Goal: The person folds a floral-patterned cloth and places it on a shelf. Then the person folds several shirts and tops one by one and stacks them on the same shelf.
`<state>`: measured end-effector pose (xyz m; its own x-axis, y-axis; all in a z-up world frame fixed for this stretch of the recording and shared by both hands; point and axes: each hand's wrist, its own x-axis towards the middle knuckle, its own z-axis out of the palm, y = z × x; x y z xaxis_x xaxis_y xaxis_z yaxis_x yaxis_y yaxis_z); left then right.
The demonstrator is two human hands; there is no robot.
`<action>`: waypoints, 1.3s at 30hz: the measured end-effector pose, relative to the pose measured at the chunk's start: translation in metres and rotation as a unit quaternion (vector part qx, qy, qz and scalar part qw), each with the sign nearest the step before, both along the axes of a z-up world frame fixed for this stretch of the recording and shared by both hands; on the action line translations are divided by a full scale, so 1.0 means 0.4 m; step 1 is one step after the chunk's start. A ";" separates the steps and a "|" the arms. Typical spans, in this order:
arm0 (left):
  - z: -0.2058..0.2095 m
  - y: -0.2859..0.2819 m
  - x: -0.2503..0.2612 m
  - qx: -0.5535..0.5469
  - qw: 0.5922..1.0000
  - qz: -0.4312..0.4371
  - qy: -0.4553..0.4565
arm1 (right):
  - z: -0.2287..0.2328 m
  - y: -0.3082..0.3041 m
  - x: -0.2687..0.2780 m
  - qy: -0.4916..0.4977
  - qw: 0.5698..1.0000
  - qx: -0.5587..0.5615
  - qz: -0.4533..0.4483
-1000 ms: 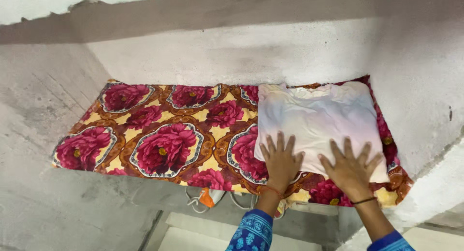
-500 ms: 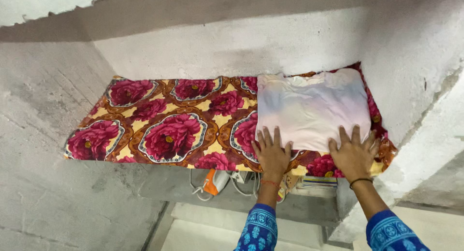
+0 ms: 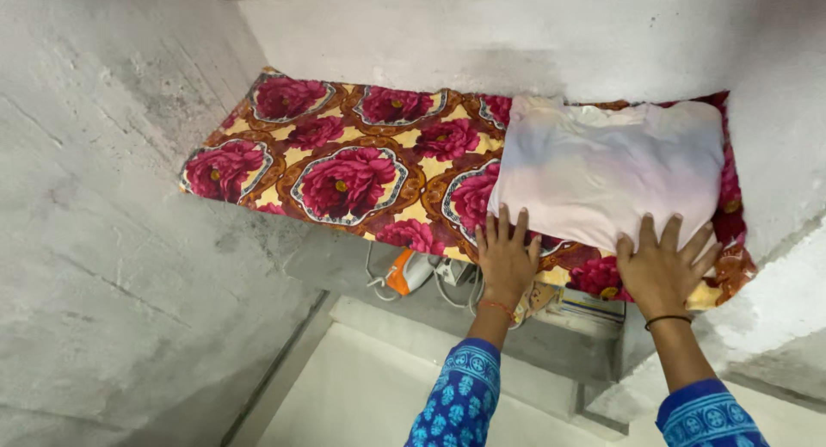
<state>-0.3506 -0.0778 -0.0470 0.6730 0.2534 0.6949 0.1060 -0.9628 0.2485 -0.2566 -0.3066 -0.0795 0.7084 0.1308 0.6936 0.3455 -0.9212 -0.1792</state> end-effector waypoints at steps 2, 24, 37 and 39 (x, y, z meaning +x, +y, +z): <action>-0.010 -0.007 0.000 0.005 1.000 0.017 0.004 | -0.012 0.012 -0.044 0.035 0.999 0.000 0.022; 0.078 0.113 -0.316 0.036 0.963 0.265 0.012 | 0.171 0.507 -0.274 0.052 0.850 -0.084 0.518; 0.051 0.136 -0.757 0.039 0.864 0.499 0.061 | 0.157 0.685 -0.673 0.012 0.710 -0.117 0.695; 0.048 0.131 -0.833 0.037 0.847 0.526 0.062 | 0.156 0.702 -0.752 0.014 0.691 -0.124 0.712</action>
